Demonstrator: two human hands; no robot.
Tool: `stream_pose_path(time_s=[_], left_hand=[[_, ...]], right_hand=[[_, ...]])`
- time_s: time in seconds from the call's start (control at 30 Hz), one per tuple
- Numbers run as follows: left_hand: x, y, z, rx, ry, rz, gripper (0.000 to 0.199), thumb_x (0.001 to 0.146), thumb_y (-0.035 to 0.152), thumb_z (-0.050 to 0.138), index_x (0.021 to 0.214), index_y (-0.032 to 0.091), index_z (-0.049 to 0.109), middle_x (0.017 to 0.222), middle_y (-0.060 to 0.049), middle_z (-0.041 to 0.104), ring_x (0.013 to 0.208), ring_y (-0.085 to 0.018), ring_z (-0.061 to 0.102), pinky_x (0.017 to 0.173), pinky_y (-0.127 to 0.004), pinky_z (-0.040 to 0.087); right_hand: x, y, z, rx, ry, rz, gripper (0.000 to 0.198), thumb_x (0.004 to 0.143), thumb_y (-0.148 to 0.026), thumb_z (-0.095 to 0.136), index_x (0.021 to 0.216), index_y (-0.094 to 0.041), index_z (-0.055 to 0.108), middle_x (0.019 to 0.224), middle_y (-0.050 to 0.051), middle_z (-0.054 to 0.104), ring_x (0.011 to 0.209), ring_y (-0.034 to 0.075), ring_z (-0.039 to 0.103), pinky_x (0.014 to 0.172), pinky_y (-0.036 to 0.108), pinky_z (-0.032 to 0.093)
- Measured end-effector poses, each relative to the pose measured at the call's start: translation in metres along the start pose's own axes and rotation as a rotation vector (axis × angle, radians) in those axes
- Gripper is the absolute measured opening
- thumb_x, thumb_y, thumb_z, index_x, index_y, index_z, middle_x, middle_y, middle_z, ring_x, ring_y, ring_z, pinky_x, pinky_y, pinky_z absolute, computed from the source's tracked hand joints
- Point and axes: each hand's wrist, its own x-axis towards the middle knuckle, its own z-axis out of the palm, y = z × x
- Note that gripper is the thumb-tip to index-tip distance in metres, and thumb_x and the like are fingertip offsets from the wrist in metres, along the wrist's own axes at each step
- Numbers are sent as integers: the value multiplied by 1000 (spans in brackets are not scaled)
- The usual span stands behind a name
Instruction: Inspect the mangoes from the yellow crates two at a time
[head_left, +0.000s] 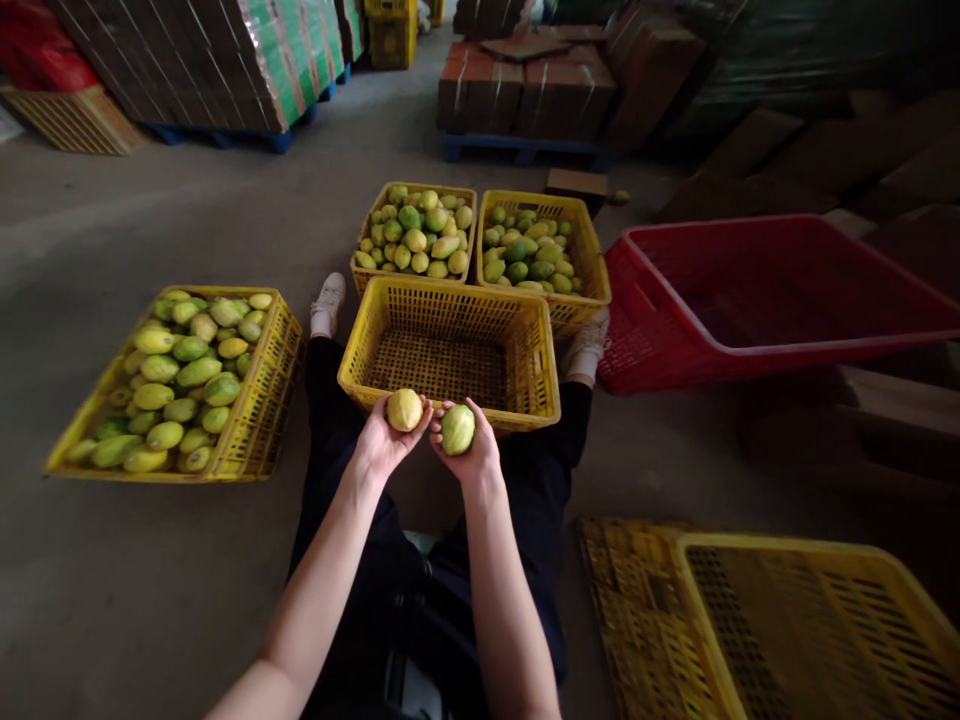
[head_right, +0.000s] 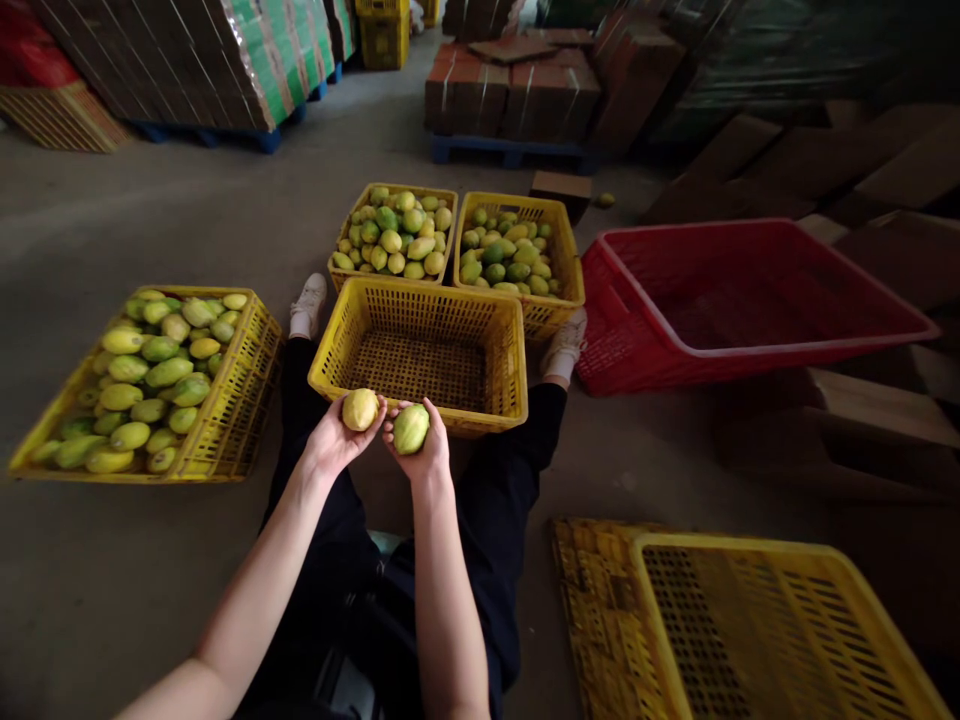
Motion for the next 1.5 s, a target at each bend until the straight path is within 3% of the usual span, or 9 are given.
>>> stream_pose_path(time_s=[0.23, 0.47, 0.57, 0.67, 0.8, 1.07, 1.27, 1.37, 1.5], left_hand=[[-1, -1, 4, 60, 16, -25, 49, 102, 31, 31, 139, 2, 44, 87, -17, 70, 70, -23, 73, 58, -29, 63], [2, -2, 1, 43, 25, -1, 42, 101, 29, 32, 128, 4, 52, 89, -16, 70, 74, -21, 73, 61, -27, 62], [1, -3, -2, 51, -43, 17, 36, 99, 28, 37, 119, 7, 59, 89, -13, 71, 79, -20, 72, 65, -28, 62], [-1, 0, -5, 78, -136, 59, 28, 96, 26, 41, 106, 15, 65, 84, -6, 71, 72, -18, 71, 59, -28, 60], [-4, 5, -7, 220, -226, 156, 30, 94, 26, 42, 82, 14, 66, 69, -5, 67, 55, -16, 64, 42, -24, 52], [-11, 3, -3, 472, -390, 272, 47, 91, 19, 32, 57, 11, 64, 55, -10, 61, 44, -18, 58, 34, -26, 44], [-11, 1, -3, 356, -363, 200, 46, 95, 24, 32, 65, 11, 65, 60, -7, 61, 48, -16, 59, 36, -24, 46], [-6, 2, -3, 158, -297, 108, 36, 96, 24, 36, 83, 12, 67, 73, -6, 67, 64, -15, 67, 53, -25, 57], [1, 3, -6, 11, -246, 115, 30, 95, 23, 39, 107, 12, 65, 97, -12, 71, 94, -22, 70, 78, -32, 62]], right_hand=[[-3, -2, 3, 183, 21, 63, 30, 95, -34, 37, 86, -15, 58, 73, 9, 66, 62, 15, 60, 47, 22, 52], [-6, -1, 11, 96, 36, 12, 32, 97, -33, 32, 89, -15, 57, 75, 10, 67, 61, 15, 61, 44, 21, 51], [-5, 0, 9, 16, 30, -90, 24, 96, -31, 37, 91, -18, 56, 73, 7, 67, 57, 15, 63, 41, 21, 48], [-7, 0, 7, -132, -55, -279, 14, 89, -31, 49, 96, -21, 56, 74, 3, 67, 53, 17, 63, 33, 20, 41], [-16, -2, 5, -326, -298, -479, 22, 76, -35, 64, 91, -25, 54, 74, 1, 66, 45, 16, 58, 27, 19, 32], [-23, -1, -5, -337, -430, -549, 29, 66, -41, 66, 76, -28, 42, 59, -3, 54, 37, 12, 43, 25, 19, 31], [-23, 0, 0, -335, -452, -571, 25, 70, -42, 65, 80, -27, 47, 63, -4, 58, 35, 11, 43, 24, 19, 28], [-20, 0, 5, -245, -353, -545, 17, 78, -39, 60, 88, -27, 52, 74, -2, 62, 43, 12, 50, 27, 17, 28], [-14, 1, 5, -144, -257, -481, 23, 79, -31, 58, 101, -25, 60, 92, 3, 69, 67, 17, 65, 43, 22, 46]])
